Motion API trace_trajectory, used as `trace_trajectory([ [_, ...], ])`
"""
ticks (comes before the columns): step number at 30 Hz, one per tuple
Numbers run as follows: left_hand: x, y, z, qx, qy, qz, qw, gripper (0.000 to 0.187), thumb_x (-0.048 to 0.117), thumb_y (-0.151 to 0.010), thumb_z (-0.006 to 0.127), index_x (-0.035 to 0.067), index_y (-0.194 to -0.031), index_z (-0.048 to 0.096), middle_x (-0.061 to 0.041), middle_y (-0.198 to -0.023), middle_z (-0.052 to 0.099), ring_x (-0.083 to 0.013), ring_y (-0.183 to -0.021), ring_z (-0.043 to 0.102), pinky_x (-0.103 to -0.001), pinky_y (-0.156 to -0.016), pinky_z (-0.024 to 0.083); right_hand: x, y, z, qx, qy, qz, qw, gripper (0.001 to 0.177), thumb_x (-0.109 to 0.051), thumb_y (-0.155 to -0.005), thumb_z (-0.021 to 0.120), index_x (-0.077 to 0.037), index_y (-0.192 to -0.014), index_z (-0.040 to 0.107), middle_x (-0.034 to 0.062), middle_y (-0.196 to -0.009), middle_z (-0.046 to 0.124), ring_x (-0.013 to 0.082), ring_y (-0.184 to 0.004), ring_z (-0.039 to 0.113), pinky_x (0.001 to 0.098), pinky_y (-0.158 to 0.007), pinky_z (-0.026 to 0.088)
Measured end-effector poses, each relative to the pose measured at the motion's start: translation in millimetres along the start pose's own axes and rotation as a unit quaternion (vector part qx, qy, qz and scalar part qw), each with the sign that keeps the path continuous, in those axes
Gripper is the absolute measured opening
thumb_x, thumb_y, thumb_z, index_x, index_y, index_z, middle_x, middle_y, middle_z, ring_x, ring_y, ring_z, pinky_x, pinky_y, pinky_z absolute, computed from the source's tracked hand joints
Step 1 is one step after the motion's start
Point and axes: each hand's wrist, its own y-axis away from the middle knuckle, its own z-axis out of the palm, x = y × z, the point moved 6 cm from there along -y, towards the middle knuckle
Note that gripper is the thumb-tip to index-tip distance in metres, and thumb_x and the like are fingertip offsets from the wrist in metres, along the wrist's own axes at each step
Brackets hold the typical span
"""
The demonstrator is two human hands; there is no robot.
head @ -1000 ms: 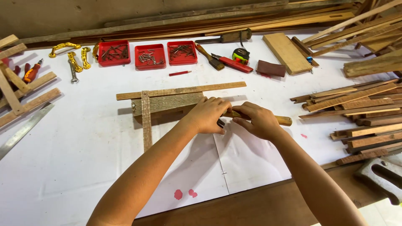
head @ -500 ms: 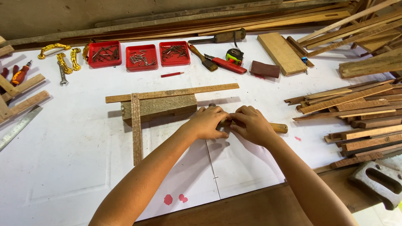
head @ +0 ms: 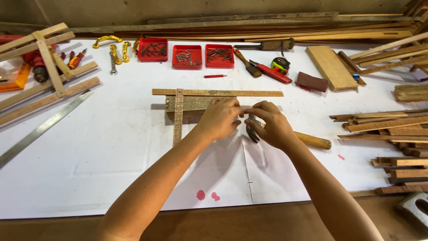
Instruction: Assembling wooden strips by measuring and hammering nails into them on a workbench.
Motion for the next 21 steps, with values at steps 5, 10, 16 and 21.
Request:
trace_trajectory([
  [5,-70.9,27.2,-33.3,0.056,-0.079,-0.097,0.991,0.027,0.018,-0.084,0.077,0.014,-0.111,0.076,-0.004,-0.120,0.068,-0.0234,-0.120,0.061,-0.047,-0.109,0.040,-7.8,-43.2,34.4,-0.038,0.003,0.040,0.998,0.029,-0.022,-0.092,0.075,-0.017,-0.121,0.075,0.0054,-0.117,0.068,0.0241,-0.102,0.065,0.0378,-0.090,0.055],
  [10,-106.7,48.8,-53.9,0.013,-0.061,-0.166,0.984,0.051,0.035,-0.080,0.085,0.011,-0.122,0.070,-0.010,-0.129,0.063,-0.0291,-0.129,0.054,-0.056,-0.112,0.035,-14.0,-85.2,63.3,-0.083,0.102,-0.062,0.989,0.061,-0.038,-0.083,0.081,-0.016,-0.137,0.064,0.0179,-0.139,0.058,0.0365,-0.127,0.052,0.0493,-0.101,0.043],
  [16,-109.6,30.3,-48.1,-0.088,-0.117,-0.162,0.976,0.099,0.044,-0.062,0.096,0.011,-0.143,0.049,-0.015,-0.146,0.047,-0.0293,-0.140,0.041,-0.061,-0.120,0.019,6.1,-101.7,85.9,-0.189,0.137,0.041,0.971,0.098,-0.055,-0.068,0.087,-0.023,-0.153,0.048,0.0112,-0.146,0.055,0.0299,-0.132,0.050,0.0542,-0.115,0.024],
  [21,-119.9,22.4,-41.1,-0.126,-0.137,-0.150,0.971,0.091,0.037,-0.067,0.094,0.012,-0.143,0.051,-0.010,-0.139,0.056,-0.0271,-0.136,0.048,-0.063,-0.121,0.021,16.6,-100.0,92.5,-0.171,0.077,0.004,0.982,0.084,-0.048,-0.074,0.083,-0.020,-0.148,0.053,0.0100,-0.142,0.058,0.0309,-0.131,0.053,0.0465,-0.111,0.039],
])
